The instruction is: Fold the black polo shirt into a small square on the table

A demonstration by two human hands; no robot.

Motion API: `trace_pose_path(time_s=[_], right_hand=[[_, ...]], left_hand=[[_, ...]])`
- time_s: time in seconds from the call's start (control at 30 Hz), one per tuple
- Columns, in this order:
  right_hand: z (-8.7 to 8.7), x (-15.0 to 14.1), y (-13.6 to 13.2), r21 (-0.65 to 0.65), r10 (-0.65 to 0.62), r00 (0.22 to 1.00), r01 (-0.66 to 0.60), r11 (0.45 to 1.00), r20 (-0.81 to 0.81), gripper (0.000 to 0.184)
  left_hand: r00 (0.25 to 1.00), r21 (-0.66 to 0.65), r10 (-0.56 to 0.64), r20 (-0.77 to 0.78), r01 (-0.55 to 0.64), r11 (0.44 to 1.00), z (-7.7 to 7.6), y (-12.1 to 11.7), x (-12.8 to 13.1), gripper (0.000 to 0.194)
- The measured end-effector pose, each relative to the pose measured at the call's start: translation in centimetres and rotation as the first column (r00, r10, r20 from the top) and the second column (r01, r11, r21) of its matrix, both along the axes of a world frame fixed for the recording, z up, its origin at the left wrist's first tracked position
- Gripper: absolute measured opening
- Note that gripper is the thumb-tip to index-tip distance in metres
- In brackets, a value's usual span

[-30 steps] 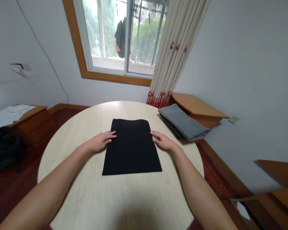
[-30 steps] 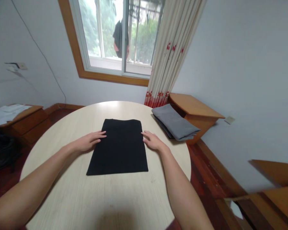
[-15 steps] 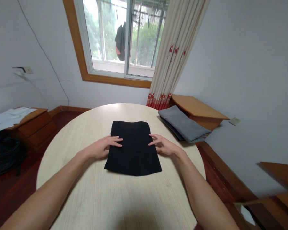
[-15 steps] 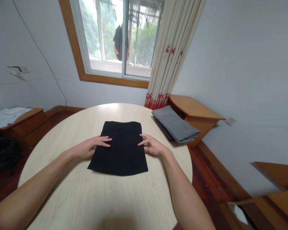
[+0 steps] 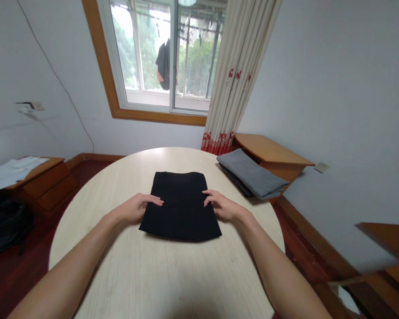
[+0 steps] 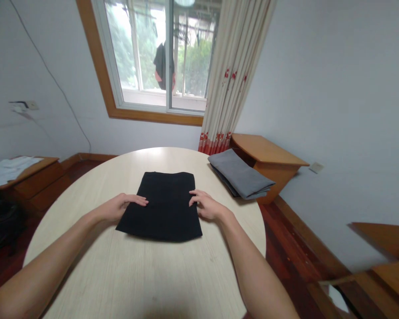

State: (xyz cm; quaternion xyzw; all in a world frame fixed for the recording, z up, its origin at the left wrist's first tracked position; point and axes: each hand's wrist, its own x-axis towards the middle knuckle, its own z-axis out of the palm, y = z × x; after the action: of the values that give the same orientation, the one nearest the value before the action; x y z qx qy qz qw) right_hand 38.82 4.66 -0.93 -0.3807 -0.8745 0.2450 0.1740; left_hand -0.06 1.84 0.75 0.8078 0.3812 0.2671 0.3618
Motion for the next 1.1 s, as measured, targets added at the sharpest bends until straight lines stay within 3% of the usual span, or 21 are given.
trace_pose_path(time_s=[0.07,0.17,0.23,0.3,0.33,0.4,0.47,0.57,0.7,0.9,1.1], right_hand=[[-0.2,0.2,0.2,-0.013,0.028,0.991,-0.030,0.999,-0.130,0.017],[-0.7,-0.3,1.0,-0.099,-0.047,0.933,0.013,0.995,-0.358,0.023],[-1.4,-1.2,1.8,-0.163,-0.204,0.846,0.141,0.976,-0.492,0.032],[-2.1,-2.2,2.6,-0.222,-0.364,0.750,0.288,0.932,-0.553,0.040],[-2.4,-2.5,3.0,-0.257,-0.430,0.710,0.345,0.903,-0.558,0.044],[-2.8,-3.0,3.4,-0.325,-0.526,0.661,0.414,0.850,-0.535,0.050],[-3.0,-3.0,3.4,-0.359,-0.557,0.654,0.425,0.831,-0.512,0.060],[-3.0,-2.6,3.1,-0.337,-0.511,0.691,0.386,0.859,-0.511,0.067],[-2.9,-2.2,3.0,-0.324,-0.480,0.693,0.356,0.877,-0.537,0.058],[-2.7,-0.8,3.1,-0.374,-0.544,0.720,0.406,0.834,-0.431,0.047],[-2.0,-0.9,2.2,-0.388,-0.476,0.776,0.322,0.863,-0.414,0.044]], left_hand=[[1.000,-0.002,0.000,0.014,0.000,1.000,0.3,0.0,-0.3,0.030],[0.995,-0.029,0.056,0.087,-0.054,0.998,0.2,0.4,0.1,0.032],[0.947,-0.095,0.218,0.237,-0.201,0.975,-0.6,1.2,0.9,0.035],[0.828,-0.213,0.420,0.372,-0.364,0.907,-1.8,2.2,1.7,0.047],[0.775,-0.269,0.495,0.392,-0.418,0.868,-2.4,2.7,2.0,0.055],[0.738,-0.332,0.569,0.363,-0.468,0.819,-3.4,3.5,2.2,0.071],[0.750,-0.345,0.584,0.311,-0.484,0.804,-3.9,3.7,2.0,0.082],[0.785,-0.330,0.556,0.274,-0.466,0.821,-4.1,3.6,1.3,0.087],[0.808,-0.276,0.552,0.207,-0.493,0.825,-4.1,3.3,0.7,0.078],[0.817,-0.270,0.566,0.111,-0.523,0.808,-3.7,3.2,0.0,0.065],[0.886,-0.269,0.460,0.055,-0.430,0.862,-2.5,2.2,0.3,0.050]])
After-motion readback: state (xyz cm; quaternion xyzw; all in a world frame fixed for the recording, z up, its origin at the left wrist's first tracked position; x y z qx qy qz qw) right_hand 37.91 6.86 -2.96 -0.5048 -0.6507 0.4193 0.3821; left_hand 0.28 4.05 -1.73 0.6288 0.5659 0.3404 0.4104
